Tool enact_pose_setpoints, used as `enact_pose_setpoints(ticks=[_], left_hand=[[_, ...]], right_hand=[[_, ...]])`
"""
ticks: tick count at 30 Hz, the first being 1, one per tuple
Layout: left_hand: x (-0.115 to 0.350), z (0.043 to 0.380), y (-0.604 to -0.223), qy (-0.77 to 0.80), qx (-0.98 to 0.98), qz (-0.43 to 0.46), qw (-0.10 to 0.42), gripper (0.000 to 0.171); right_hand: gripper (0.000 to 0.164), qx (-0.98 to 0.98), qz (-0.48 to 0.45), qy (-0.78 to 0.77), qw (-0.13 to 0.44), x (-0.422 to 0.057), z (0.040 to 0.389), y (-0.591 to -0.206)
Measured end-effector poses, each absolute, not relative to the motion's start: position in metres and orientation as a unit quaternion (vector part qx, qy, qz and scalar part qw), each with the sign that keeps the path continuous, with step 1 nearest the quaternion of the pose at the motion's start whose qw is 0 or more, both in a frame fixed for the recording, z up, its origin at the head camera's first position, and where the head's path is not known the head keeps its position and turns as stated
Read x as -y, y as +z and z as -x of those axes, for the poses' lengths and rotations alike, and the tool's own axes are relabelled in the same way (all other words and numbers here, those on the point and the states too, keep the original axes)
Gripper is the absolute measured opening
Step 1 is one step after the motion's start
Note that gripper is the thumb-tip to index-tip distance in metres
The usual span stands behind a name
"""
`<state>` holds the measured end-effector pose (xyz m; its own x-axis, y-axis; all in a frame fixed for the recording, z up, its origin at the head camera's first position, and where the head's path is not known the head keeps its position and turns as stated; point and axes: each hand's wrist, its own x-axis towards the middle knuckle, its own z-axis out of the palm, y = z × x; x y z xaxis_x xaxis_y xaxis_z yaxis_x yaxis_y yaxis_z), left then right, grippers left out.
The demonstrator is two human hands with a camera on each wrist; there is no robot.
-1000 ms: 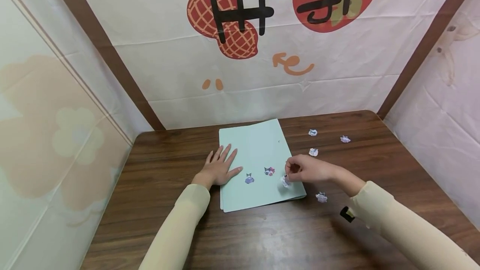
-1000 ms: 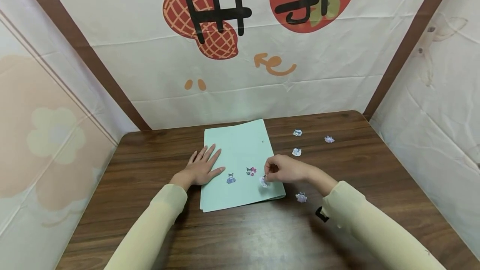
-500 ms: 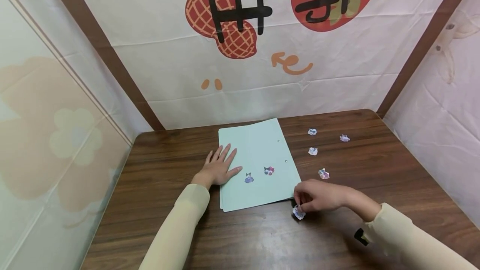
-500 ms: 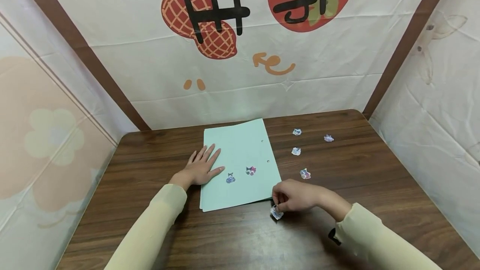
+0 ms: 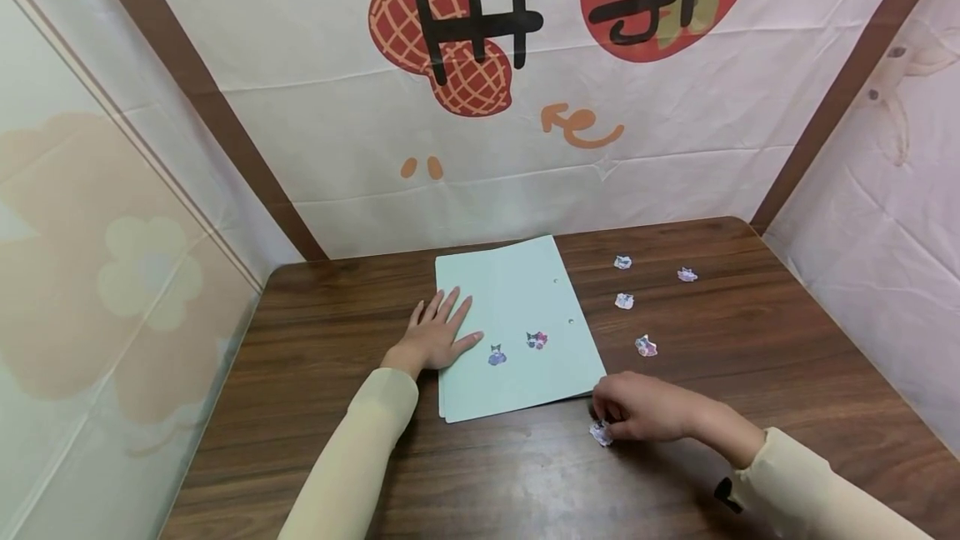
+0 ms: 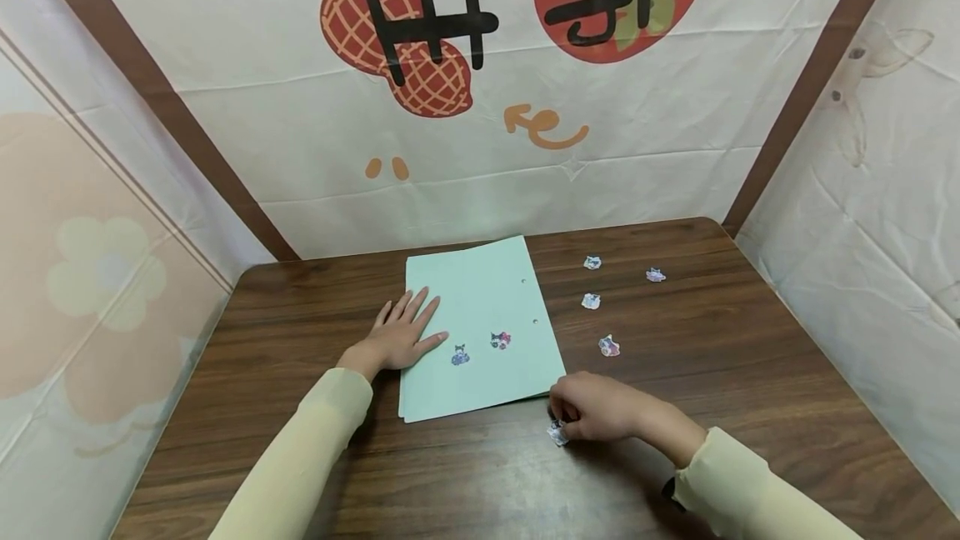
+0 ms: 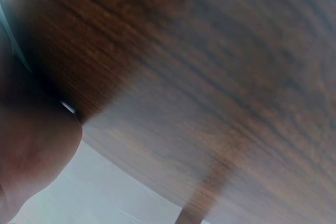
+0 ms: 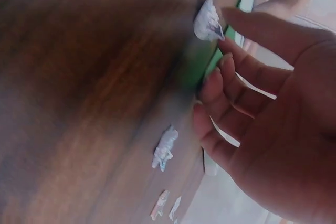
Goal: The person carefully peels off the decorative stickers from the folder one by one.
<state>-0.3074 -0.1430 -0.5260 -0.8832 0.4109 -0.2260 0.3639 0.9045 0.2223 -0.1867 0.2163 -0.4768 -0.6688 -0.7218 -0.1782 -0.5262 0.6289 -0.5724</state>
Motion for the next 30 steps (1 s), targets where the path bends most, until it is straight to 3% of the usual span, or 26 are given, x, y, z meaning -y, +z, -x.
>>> enact_pose_setpoints(ticks=[11, 19, 30], left_hand=[[0.146, 0.317, -0.54, 0.083, -0.967, -0.205, 0.13, 0.081], [0.144, 0.309, -0.531, 0.092, -0.966, -0.198, 0.135, 0.079], [0.144, 0.306, -0.526, 0.075, -0.969, -0.201, 0.126, 0.079]], right_hand=[[0.016, -0.912, 0.353, -0.177, 0.109, -0.213, 0.179, -0.486], [0.02, -0.912, 0.352, -0.181, 0.104, -0.212, 0.176, -0.488], [0.012, -0.908, 0.356, -0.184, 0.125, -0.208, 0.175, -0.485]])
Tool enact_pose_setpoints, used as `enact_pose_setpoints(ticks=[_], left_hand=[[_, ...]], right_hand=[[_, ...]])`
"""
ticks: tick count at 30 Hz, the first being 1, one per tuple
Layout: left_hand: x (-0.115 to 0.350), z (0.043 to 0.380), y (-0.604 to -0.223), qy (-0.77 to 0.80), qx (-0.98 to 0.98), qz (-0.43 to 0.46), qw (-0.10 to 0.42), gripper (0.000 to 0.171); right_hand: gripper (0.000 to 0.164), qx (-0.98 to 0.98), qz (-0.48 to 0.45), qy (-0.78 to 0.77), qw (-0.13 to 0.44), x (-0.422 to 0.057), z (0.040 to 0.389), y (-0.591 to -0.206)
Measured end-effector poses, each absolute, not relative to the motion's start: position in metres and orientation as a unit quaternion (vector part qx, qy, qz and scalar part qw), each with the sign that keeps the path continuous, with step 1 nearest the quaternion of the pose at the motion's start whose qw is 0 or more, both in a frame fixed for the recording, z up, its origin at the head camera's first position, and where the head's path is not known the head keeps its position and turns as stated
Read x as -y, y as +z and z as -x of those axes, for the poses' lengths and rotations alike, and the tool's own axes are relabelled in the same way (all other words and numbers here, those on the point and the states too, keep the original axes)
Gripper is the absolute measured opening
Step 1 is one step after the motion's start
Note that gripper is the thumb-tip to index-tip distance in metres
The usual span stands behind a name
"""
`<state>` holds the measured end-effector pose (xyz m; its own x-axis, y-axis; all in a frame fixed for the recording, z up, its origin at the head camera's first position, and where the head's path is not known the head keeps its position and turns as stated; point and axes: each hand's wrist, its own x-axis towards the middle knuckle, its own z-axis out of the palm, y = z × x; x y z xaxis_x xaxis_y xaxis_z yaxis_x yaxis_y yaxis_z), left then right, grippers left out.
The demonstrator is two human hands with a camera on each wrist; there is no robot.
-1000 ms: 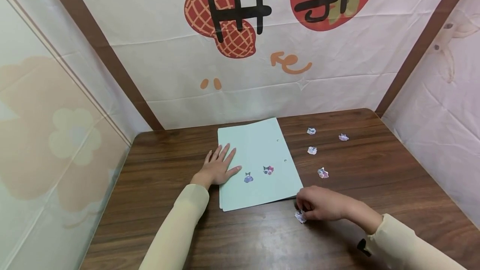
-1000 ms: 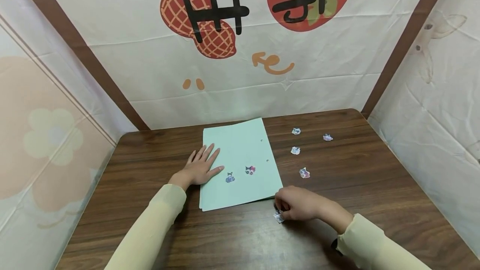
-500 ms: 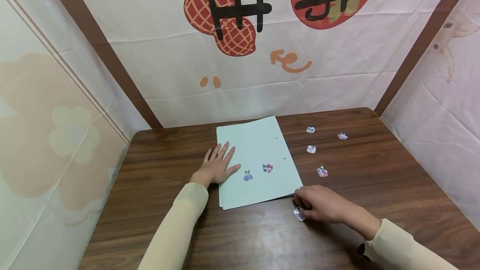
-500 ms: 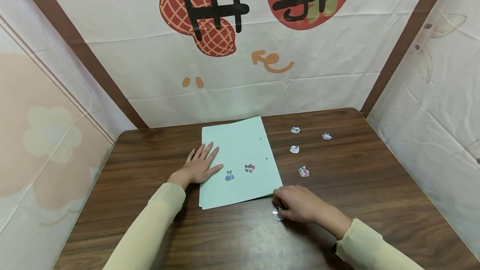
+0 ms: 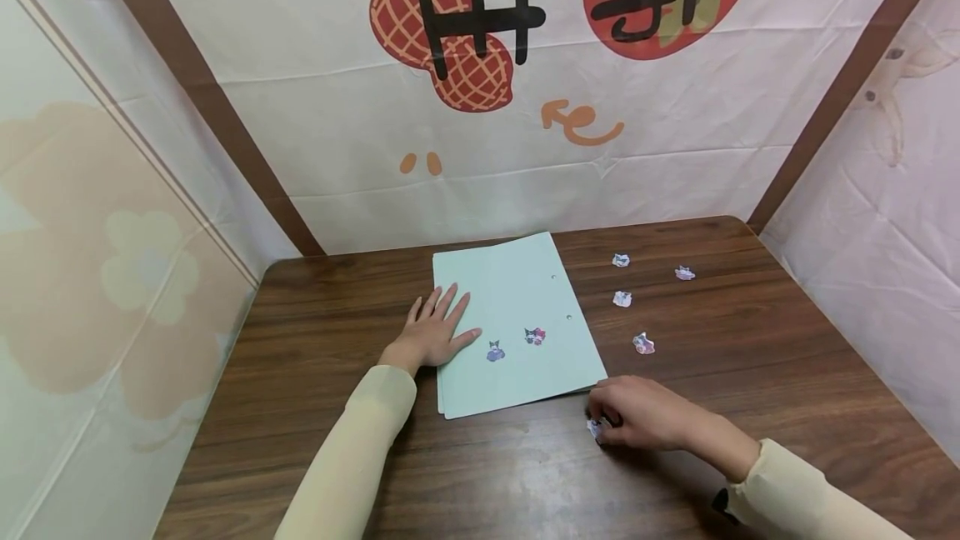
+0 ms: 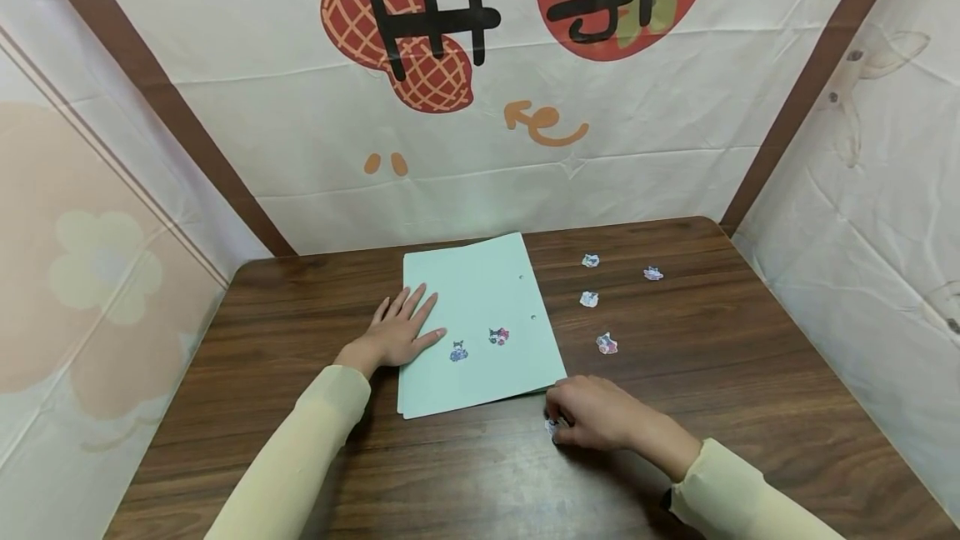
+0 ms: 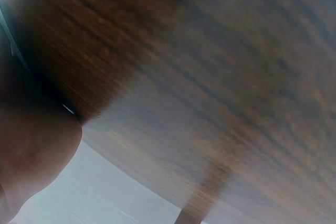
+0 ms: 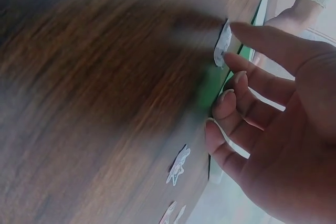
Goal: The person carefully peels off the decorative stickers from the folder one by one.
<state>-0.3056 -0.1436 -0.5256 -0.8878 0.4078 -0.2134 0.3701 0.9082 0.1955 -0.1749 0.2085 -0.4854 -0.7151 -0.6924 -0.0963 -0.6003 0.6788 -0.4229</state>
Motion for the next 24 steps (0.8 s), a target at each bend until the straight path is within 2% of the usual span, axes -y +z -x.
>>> enact_pose_setpoints(ticks=[9, 19, 24], left_hand=[[0.145, 0.304, -0.525, 0.08, -0.968, -0.204, 0.121, 0.078], [0.145, 0.304, -0.523, 0.086, -0.966, -0.204, 0.136, 0.078], [0.146, 0.307, -0.527, 0.093, -0.965, -0.202, 0.14, 0.08]], right_hand=[[0.017, -0.906, 0.358, -0.167, 0.15, -0.203, 0.176, -0.474], [0.016, -0.903, 0.388, -0.157, 0.094, -0.194, 0.2, -0.447], [0.02, -0.903, 0.388, -0.158, 0.091, -0.188, 0.216, -0.441]])
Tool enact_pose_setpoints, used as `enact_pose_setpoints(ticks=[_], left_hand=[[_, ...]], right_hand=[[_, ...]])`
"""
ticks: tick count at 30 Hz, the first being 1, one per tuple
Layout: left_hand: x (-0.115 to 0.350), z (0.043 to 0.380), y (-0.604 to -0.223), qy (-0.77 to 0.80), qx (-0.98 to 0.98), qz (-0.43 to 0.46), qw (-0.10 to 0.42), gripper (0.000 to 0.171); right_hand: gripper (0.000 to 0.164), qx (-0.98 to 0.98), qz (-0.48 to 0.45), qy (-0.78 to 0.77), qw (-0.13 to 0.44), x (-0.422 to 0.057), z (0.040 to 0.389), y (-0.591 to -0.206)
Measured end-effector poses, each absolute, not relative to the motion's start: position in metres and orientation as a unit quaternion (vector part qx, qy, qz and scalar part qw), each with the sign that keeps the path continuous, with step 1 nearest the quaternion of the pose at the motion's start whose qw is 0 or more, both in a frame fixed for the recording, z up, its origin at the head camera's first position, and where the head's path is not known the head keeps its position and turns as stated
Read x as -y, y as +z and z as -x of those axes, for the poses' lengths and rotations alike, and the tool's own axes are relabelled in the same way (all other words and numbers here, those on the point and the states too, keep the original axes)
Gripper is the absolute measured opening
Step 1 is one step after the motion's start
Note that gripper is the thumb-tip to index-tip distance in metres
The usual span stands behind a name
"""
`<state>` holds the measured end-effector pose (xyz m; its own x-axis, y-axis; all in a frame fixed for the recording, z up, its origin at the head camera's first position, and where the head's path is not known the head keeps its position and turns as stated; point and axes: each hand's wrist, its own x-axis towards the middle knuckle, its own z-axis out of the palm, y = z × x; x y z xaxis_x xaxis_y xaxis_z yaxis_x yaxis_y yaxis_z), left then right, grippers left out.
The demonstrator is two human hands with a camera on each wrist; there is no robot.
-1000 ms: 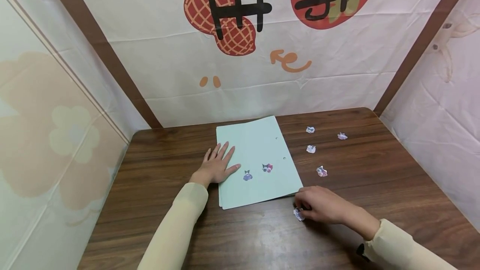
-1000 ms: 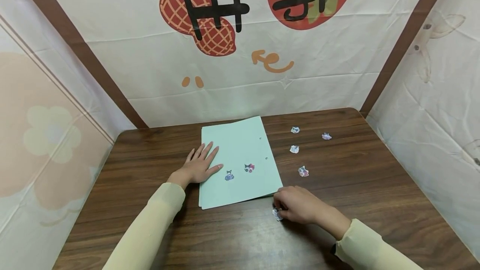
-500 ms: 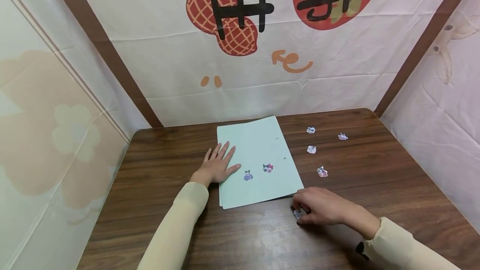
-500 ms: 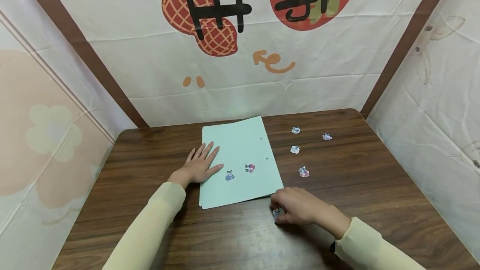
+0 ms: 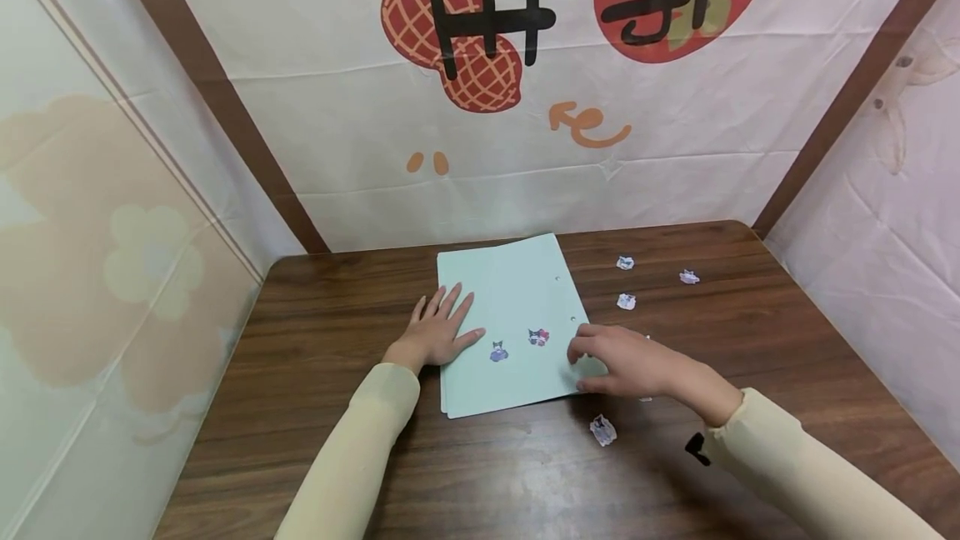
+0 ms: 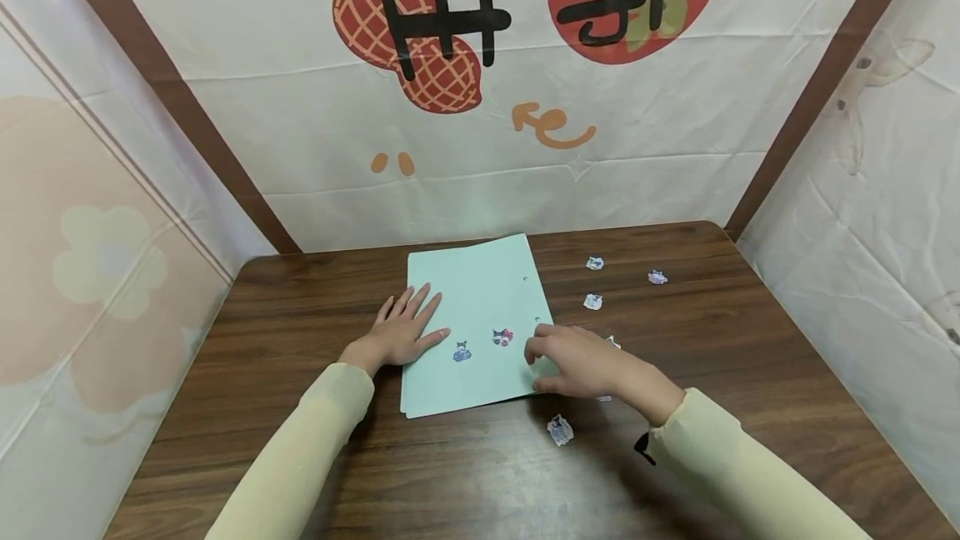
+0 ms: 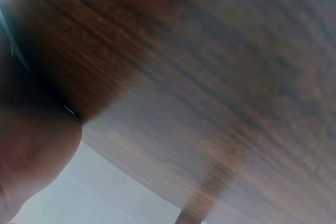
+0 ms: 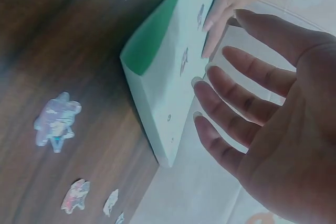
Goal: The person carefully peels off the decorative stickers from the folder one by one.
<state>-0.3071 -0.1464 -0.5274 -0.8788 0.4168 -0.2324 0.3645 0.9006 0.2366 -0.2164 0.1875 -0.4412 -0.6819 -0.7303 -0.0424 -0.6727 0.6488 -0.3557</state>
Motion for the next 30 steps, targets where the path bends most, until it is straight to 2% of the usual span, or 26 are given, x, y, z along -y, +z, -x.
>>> enact_pose_setpoints(ticks=[17, 23, 30], left_hand=[[0.147, 0.31, -0.533, 0.098, -0.966, -0.192, 0.145, 0.08], [0.149, 0.315, -0.541, 0.099, -0.967, -0.186, 0.145, 0.081], [0.149, 0.311, -0.535, 0.098, -0.966, -0.187, 0.148, 0.081]], right_hand=[[0.044, -0.895, 0.378, -0.179, 0.157, -0.147, 0.275, -0.447], [0.045, -0.899, 0.349, -0.187, 0.187, -0.136, 0.29, -0.451], [0.039, -0.899, 0.348, -0.183, 0.196, -0.129, 0.304, -0.459]])
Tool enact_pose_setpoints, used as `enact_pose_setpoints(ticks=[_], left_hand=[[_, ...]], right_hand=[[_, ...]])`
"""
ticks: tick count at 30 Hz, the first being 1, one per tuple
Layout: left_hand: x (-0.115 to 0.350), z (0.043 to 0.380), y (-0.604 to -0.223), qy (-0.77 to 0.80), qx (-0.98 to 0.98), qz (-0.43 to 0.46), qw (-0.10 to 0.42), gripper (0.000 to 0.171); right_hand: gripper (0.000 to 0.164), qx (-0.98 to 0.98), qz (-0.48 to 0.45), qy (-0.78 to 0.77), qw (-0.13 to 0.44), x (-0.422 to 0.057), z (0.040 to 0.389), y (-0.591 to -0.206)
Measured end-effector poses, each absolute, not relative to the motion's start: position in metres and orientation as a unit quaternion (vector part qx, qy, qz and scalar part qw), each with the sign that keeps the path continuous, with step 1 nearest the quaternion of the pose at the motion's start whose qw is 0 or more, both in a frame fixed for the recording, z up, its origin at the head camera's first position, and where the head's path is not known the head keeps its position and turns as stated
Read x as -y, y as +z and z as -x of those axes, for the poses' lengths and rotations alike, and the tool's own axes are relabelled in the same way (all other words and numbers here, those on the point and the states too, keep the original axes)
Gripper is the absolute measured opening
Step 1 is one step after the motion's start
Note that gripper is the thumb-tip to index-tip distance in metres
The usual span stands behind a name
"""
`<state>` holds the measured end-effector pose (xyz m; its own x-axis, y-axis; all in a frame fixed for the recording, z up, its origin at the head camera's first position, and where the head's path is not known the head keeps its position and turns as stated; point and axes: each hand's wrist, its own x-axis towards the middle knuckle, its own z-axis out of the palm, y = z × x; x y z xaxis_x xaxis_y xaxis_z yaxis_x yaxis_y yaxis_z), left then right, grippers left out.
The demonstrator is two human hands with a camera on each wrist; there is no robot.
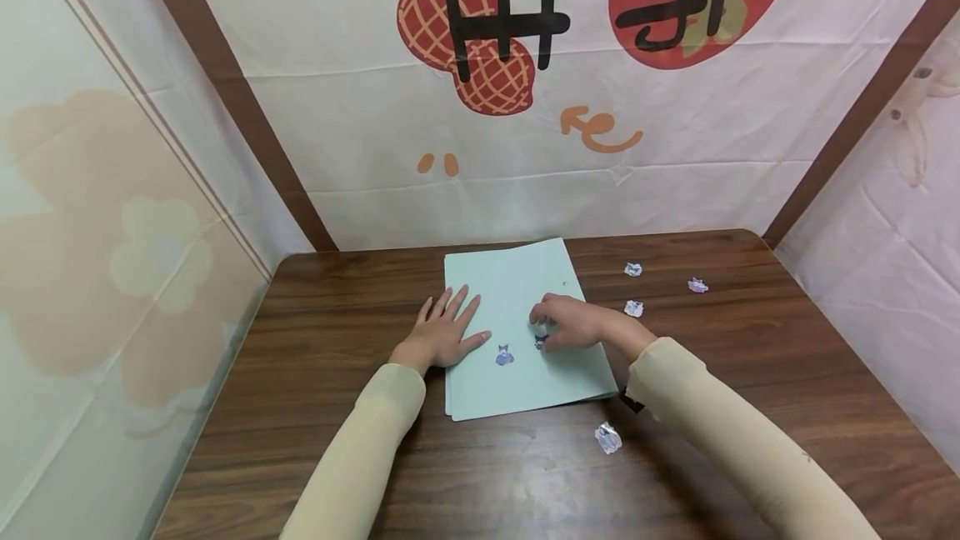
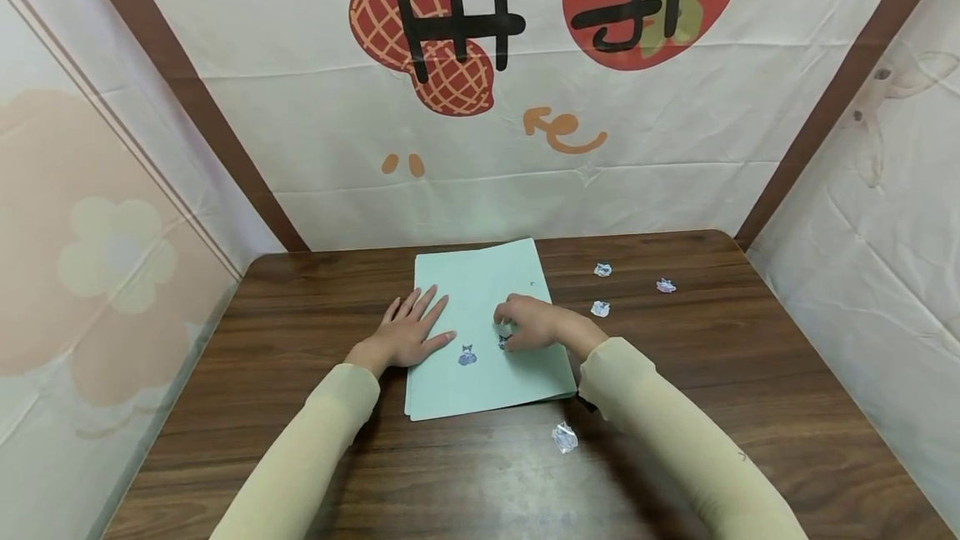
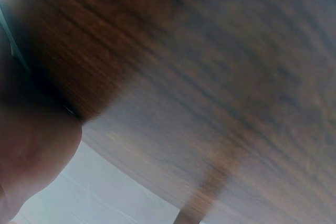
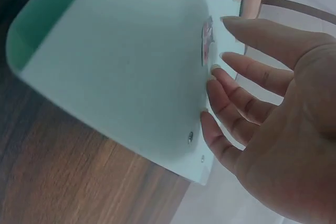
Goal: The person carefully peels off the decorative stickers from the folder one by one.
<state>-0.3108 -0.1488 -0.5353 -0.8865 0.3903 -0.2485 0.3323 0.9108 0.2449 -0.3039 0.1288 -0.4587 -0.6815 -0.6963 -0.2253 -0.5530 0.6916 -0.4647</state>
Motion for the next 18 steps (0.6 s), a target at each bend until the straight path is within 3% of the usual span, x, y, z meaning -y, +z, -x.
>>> enact_pose_setpoints(ticks=[18], left_hand=[[0.1473, 0.3109, -0.5365, 0.088, -0.967, -0.186, 0.146, 0.081]], right_hand=[[0.017, -0.888, 0.355, -0.202, 0.21, -0.1268, 0.3147, -0.4681]])
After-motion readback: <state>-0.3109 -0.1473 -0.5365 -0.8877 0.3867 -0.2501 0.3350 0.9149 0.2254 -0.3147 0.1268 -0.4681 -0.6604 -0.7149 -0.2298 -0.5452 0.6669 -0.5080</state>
